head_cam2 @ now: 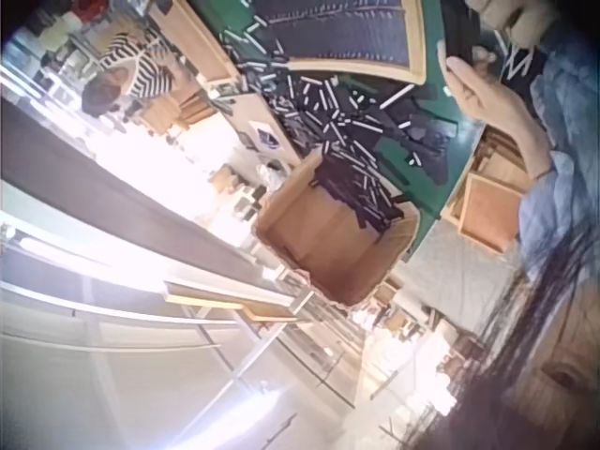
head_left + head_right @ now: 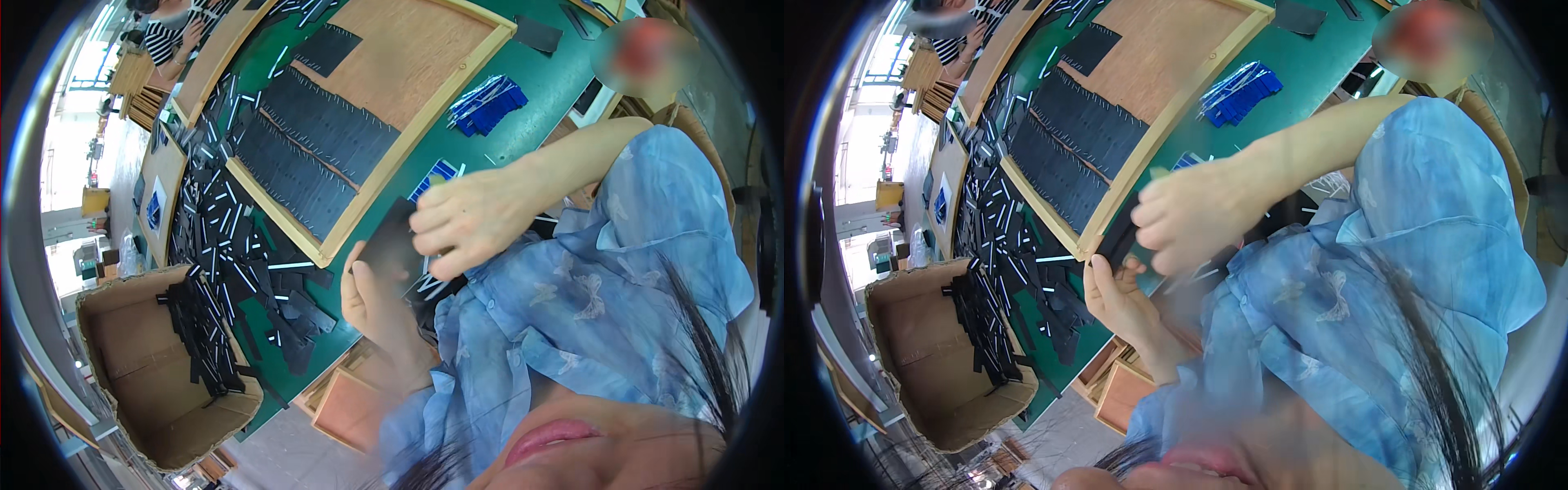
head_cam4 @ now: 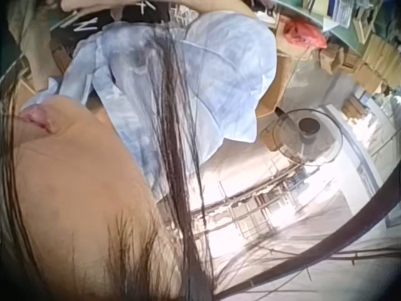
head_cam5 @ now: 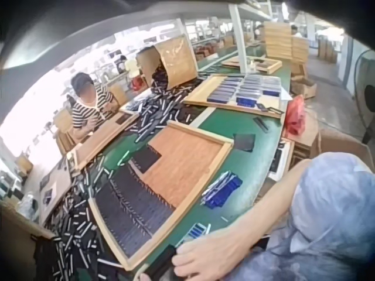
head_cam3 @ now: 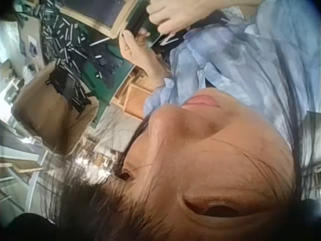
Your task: Assembling small metal components and pins onto plastic bases on a factory workbench.
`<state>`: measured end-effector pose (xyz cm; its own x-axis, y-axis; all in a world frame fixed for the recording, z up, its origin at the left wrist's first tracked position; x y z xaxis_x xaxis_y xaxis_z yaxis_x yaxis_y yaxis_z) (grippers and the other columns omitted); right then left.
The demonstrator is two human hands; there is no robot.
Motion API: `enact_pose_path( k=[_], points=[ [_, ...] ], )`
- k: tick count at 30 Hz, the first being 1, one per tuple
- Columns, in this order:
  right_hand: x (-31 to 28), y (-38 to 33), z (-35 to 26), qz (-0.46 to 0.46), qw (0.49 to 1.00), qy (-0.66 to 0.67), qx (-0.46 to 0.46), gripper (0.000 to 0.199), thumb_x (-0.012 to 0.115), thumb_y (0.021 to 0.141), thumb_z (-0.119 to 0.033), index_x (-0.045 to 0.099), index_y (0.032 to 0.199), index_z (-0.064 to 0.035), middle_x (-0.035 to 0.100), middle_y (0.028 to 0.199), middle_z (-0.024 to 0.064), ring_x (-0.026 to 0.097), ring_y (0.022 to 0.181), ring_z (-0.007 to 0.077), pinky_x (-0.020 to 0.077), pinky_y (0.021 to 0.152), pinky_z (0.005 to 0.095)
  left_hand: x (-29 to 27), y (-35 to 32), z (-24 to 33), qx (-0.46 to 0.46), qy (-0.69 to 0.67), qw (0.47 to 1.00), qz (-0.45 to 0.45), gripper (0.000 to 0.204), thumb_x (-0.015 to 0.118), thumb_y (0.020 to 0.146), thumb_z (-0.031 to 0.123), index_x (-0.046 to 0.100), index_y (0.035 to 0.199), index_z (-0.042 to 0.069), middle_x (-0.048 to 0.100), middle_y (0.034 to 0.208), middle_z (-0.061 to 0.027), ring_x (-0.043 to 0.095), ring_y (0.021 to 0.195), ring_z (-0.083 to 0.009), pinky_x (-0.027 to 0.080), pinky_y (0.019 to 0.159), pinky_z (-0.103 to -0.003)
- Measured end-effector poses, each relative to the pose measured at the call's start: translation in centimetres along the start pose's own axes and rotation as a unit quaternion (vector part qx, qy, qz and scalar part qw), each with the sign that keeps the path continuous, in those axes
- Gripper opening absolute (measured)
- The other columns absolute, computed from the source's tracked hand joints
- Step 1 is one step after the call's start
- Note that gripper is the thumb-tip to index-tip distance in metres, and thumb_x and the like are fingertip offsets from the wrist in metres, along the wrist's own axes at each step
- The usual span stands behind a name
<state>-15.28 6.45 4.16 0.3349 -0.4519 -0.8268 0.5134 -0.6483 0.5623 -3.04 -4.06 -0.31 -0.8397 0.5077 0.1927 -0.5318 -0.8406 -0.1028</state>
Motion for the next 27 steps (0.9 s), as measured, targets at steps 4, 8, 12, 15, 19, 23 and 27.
enact_pose_path(
  k=[4, 8, 12, 15, 19, 23, 27],
  points=[
    [2.1, -3.9, -0.2, -0.120, 0.979, 0.136, 0.093, 0.015, 0.057, 0.074, -0.017, 0.058, 0.088, -0.0111, 0.052, 0.078, 0.0031, 0.054, 0.073, 0.0204, 0.0438, 0.062, 0.0313, -0.8, 0.5, 0.0, 0.052, 0.008, 0.997, 0.052, 0.026, 0.048, 0.096, 0.017, 0.052, 0.114, -0.001, 0.063, 0.080, -0.0116, 0.057, 0.064, -0.0112, 0.043, 0.056, -0.019],
    [2.3, -6.0, 1.9, -0.093, 0.968, 0.193, 0.129, 0.016, 0.068, 0.070, -0.022, 0.062, 0.080, -0.0103, 0.054, 0.073, 0.0029, 0.057, 0.065, 0.0204, 0.0455, 0.054, 0.0328, -2.1, 0.7, -0.1, 0.073, 0.010, 0.996, 0.055, 0.022, 0.048, 0.095, 0.016, 0.054, 0.106, -0.002, 0.064, 0.088, -0.0145, 0.059, 0.068, -0.0138, 0.047, 0.059, -0.023],
    [1.0, -7.3, 5.6, -0.009, 0.951, 0.140, 0.275, 0.024, 0.073, 0.067, -0.013, 0.064, 0.089, -0.0095, 0.056, 0.085, 0.0047, 0.060, 0.074, 0.0258, 0.0467, 0.057, 0.0360, -2.1, 0.5, -0.3, 0.065, 0.003, 0.997, 0.053, 0.023, 0.048, 0.095, 0.017, 0.054, 0.106, -0.002, 0.064, 0.091, -0.0152, 0.061, 0.070, -0.0152, 0.048, 0.061, -0.025],
    [0.7, -8.0, 6.8, 0.002, 0.935, 0.141, 0.325, 0.032, 0.076, 0.066, -0.015, 0.064, 0.095, -0.0077, 0.055, 0.093, 0.0054, 0.060, 0.076, 0.0266, 0.0468, 0.062, 0.0366, -1.8, 0.4, -0.4, 0.052, -0.001, 0.998, 0.046, 0.024, 0.048, 0.095, 0.017, 0.054, 0.108, -0.002, 0.064, 0.091, -0.0150, 0.061, 0.071, -0.0159, 0.049, 0.062, -0.025],
    [1.3, -8.9, 7.2, -0.013, 0.930, 0.135, 0.341, 0.037, 0.080, 0.064, -0.019, 0.065, 0.097, -0.0089, 0.053, 0.097, 0.0040, 0.059, 0.077, 0.0240, 0.0460, 0.061, 0.0339, -1.0, 0.3, -0.2, 0.049, -0.007, 0.995, 0.082, 0.027, 0.048, 0.095, 0.015, 0.054, 0.111, -0.007, 0.064, 0.081, -0.0148, 0.060, 0.063, -0.0152, 0.050, 0.057, -0.023],
    [1.2, -8.9, 7.1, -0.035, 0.918, 0.152, 0.365, 0.036, 0.078, 0.065, -0.017, 0.064, 0.097, -0.0068, 0.054, 0.095, 0.0048, 0.060, 0.080, 0.0260, 0.0461, 0.065, 0.0375, -1.0, 0.2, -0.2, 0.054, -0.009, 0.994, 0.091, 0.027, 0.048, 0.095, 0.015, 0.053, 0.111, -0.006, 0.063, 0.082, -0.0150, 0.060, 0.064, -0.0154, 0.051, 0.058, -0.023],
    [1.2, -8.7, 7.2, -0.035, 0.922, 0.149, 0.355, 0.035, 0.078, 0.064, -0.016, 0.064, 0.095, -0.0068, 0.054, 0.093, 0.0043, 0.060, 0.079, 0.0253, 0.0460, 0.064, 0.0371, -1.2, 0.4, -0.4, 0.048, -0.007, 0.994, 0.094, 0.027, 0.048, 0.095, 0.016, 0.053, 0.110, -0.006, 0.063, 0.082, -0.0151, 0.060, 0.064, -0.0159, 0.051, 0.058, -0.024]
  ],
)
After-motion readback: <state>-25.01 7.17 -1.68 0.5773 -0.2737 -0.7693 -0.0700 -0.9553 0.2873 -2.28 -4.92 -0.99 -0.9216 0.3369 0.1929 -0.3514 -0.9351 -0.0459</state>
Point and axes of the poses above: each hand's wrist, its own y-axis towards the middle knuckle, its own x-axis out of the palm, z = x × y, the point moved 5 cm from there along y, towards the middle knuckle
